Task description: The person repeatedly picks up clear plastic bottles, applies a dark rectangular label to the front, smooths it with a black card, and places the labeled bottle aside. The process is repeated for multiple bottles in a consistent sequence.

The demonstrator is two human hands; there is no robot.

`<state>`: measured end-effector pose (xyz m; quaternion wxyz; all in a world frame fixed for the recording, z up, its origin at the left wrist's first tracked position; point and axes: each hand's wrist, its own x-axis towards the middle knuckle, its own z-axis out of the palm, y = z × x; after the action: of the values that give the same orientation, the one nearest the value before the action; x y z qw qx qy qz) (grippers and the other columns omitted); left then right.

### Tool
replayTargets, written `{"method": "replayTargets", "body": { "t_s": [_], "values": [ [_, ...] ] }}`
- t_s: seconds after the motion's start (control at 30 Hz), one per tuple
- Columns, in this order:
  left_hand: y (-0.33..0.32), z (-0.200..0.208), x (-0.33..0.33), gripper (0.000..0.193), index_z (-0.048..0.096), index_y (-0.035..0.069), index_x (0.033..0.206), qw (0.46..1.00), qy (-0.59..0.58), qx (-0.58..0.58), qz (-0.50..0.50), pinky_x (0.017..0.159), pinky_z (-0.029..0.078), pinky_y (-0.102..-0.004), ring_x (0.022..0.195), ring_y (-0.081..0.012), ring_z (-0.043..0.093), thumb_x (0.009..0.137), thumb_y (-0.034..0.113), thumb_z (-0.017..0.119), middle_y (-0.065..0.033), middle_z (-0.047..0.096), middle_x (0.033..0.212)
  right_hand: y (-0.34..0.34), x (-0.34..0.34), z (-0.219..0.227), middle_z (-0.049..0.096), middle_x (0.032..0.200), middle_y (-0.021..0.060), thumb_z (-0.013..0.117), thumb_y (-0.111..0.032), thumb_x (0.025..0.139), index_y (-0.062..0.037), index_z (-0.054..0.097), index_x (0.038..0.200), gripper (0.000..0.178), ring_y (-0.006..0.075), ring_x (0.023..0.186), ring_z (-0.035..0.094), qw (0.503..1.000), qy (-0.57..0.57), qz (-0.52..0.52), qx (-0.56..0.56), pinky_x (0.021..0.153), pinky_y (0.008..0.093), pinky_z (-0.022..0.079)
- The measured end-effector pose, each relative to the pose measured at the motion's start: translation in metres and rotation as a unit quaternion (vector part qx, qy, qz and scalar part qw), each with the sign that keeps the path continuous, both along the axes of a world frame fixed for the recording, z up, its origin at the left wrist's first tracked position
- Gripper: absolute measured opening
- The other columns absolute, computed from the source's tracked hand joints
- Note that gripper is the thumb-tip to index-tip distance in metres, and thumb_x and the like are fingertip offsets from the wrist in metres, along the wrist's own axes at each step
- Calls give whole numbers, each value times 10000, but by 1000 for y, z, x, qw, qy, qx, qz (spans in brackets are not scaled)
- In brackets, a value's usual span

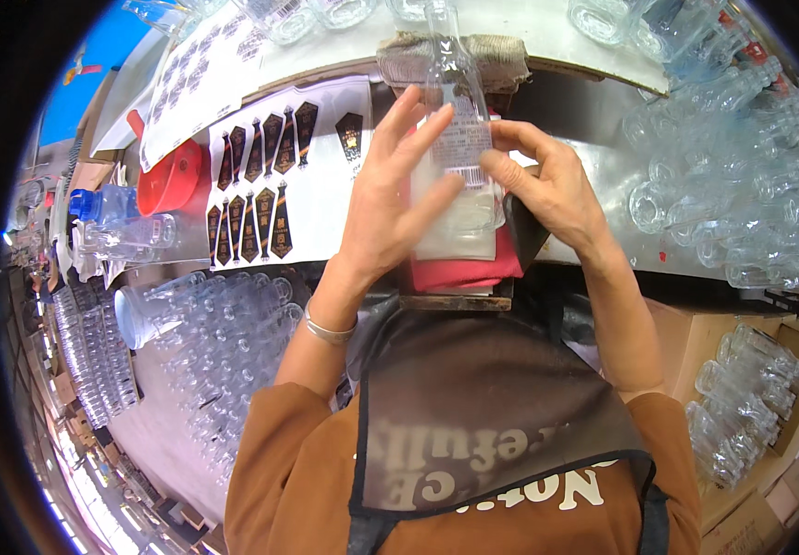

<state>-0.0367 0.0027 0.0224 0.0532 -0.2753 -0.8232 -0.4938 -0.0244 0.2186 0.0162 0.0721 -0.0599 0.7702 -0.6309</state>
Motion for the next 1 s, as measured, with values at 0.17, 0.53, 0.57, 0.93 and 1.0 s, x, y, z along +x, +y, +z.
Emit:
{"method": "replayTargets", "body": {
  "t_s": [0.17,0.53,0.57,0.93,1.0],
  "values": [
    [2,-6,-1,555,572,120,1432,998,-29,57,6,1141,372,-422,1403,-338,450,892,85,696,-213,403,1549,-1,-1,-13,731,1067,147,728,-366,905,46,657,1215,521,190,1012,674,999,25,-31,-36,899,317,515],
    [3,-11,2,543,581,134,1425,999,-10,36,16,1140,371,-438,1403,-353,446,896,132,708,-213,434,1527,-1,1,-4,666,1110,76,713,-260,949,59,595,1307,494,94,864,643,1000,3,-1,4,749,244,533],
    [3,-11,2,542,581,133,1424,999,-12,35,17,1141,371,-439,1403,-353,446,897,132,708,-213,434,1527,-1,0,-4,667,1114,76,712,-264,949,58,596,1308,496,95,862,643,1000,3,1,3,746,242,532],
    [7,-7,5,554,574,123,1428,999,-16,26,27,1152,357,-437,1412,-353,434,891,122,709,-210,421,1538,36,-4,-13,711,999,57,568,-299,1039,5,659,1179,347,107,1023,626,940,-140,-86,-300,938,286,491],
    [7,-8,6,555,573,122,1429,999,-22,29,29,1154,353,-437,1414,-354,432,891,120,709,-209,419,1540,27,-3,-1,659,1139,67,634,-127,975,10,608,1239,299,123,1066,620,963,-46,-105,-243,933,275,508]
  ]
}}
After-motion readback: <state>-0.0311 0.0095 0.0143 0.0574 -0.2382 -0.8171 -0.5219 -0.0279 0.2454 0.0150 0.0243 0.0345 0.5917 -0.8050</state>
